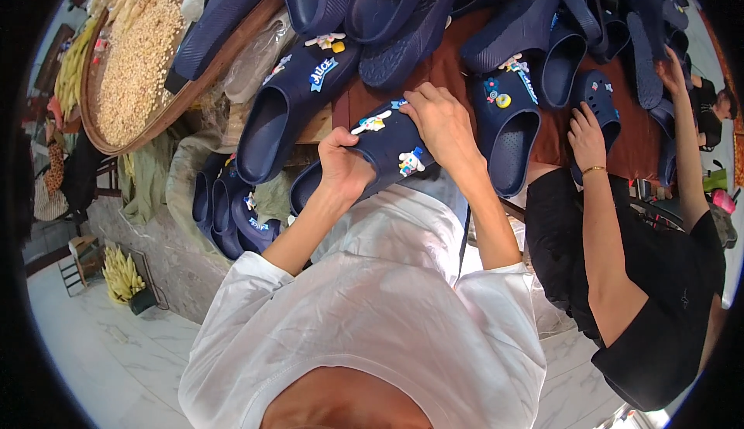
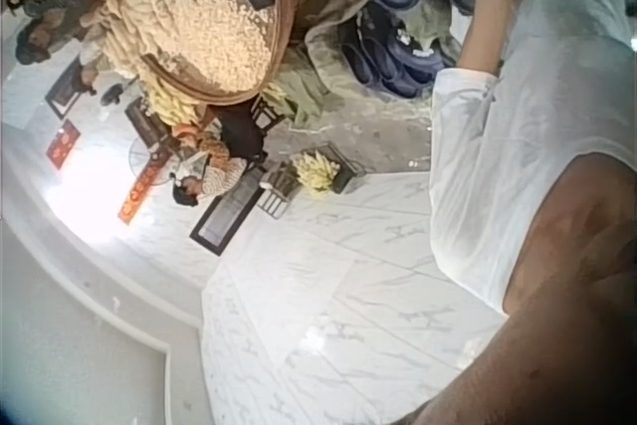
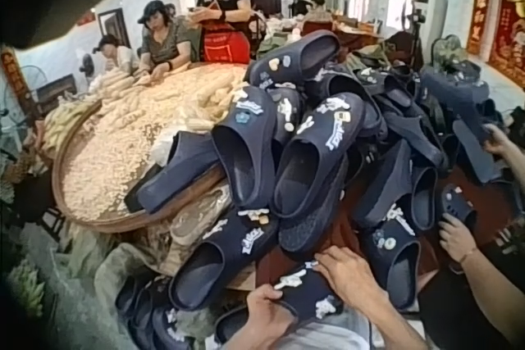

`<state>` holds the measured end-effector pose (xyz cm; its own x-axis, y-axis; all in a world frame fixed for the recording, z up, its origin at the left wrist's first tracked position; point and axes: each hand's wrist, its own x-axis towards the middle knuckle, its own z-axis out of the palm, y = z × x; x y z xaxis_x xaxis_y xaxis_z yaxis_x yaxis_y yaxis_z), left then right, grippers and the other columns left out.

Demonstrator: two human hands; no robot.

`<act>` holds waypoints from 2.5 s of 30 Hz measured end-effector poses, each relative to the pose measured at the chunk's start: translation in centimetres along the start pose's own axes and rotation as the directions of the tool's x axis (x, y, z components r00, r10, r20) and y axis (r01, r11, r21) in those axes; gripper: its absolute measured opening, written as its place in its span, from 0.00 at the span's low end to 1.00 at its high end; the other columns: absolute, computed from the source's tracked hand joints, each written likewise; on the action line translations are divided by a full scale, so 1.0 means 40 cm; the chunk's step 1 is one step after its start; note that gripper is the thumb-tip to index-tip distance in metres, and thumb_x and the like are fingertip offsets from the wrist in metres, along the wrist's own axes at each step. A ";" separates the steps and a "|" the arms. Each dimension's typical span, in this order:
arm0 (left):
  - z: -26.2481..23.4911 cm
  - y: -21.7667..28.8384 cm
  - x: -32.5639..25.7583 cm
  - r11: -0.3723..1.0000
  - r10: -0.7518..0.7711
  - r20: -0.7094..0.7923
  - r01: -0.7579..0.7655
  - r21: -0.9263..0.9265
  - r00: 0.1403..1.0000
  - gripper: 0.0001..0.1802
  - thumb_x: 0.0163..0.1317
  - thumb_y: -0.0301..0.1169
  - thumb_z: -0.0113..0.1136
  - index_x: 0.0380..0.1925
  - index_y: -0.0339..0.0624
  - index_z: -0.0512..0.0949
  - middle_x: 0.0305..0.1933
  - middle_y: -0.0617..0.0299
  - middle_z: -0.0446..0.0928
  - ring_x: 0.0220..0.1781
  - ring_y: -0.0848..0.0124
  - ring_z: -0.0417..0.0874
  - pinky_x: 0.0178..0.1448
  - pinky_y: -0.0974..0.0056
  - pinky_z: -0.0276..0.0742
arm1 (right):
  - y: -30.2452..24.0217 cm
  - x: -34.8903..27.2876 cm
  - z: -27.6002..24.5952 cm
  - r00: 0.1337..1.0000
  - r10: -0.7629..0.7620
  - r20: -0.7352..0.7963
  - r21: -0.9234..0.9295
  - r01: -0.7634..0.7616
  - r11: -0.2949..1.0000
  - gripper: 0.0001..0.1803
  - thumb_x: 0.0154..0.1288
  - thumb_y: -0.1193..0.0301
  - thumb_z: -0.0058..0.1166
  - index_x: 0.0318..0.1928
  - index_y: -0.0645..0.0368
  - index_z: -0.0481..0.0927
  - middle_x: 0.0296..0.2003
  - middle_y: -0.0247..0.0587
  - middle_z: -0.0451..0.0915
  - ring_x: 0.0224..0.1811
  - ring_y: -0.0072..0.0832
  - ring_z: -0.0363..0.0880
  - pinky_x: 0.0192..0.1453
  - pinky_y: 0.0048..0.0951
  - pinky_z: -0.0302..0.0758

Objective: The recorder is attaching decorative charms to the holes of blue rubber clogs at a workshop table.

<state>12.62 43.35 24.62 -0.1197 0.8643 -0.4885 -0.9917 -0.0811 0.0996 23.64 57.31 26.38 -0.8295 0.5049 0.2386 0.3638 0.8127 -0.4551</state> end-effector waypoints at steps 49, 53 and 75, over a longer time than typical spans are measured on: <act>-0.017 0.001 -0.049 0.995 0.001 -0.187 0.017 0.096 0.982 0.24 0.60 0.19 0.50 0.57 0.29 0.64 0.57 0.47 0.72 0.61 0.56 0.75 0.69 0.50 0.69 | -0.031 0.036 -0.027 0.912 -0.087 0.400 0.300 -0.041 0.953 0.20 0.56 0.55 0.64 0.47 0.51 0.85 0.41 0.36 0.75 0.49 0.35 0.73 0.51 0.34 0.72; -0.005 0.001 -0.057 0.997 0.022 -0.201 -0.005 0.083 0.979 0.24 0.60 0.19 0.49 0.58 0.29 0.64 0.57 0.47 0.72 0.61 0.56 0.75 0.70 0.50 0.69 | -0.063 0.017 -0.010 0.956 -0.081 0.281 0.219 0.018 0.975 0.15 0.59 0.61 0.62 0.45 0.51 0.85 0.38 0.34 0.73 0.45 0.32 0.74 0.47 0.32 0.71; -0.012 0.013 -0.139 0.998 0.059 -0.279 -0.052 0.034 0.958 0.22 0.59 0.19 0.48 0.56 0.29 0.67 0.60 0.50 0.71 0.64 0.56 0.72 0.72 0.50 0.63 | 0.138 0.037 0.039 0.936 0.307 -0.175 0.066 -0.300 0.952 0.13 0.67 0.65 0.53 0.44 0.61 0.81 0.39 0.52 0.79 0.41 0.51 0.79 0.46 0.44 0.74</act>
<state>12.76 38.28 26.99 -0.1865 0.6848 -0.7045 -0.9820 -0.1088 0.1543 23.77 62.09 22.88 -0.5903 0.7727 0.2333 0.5674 0.6029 -0.5609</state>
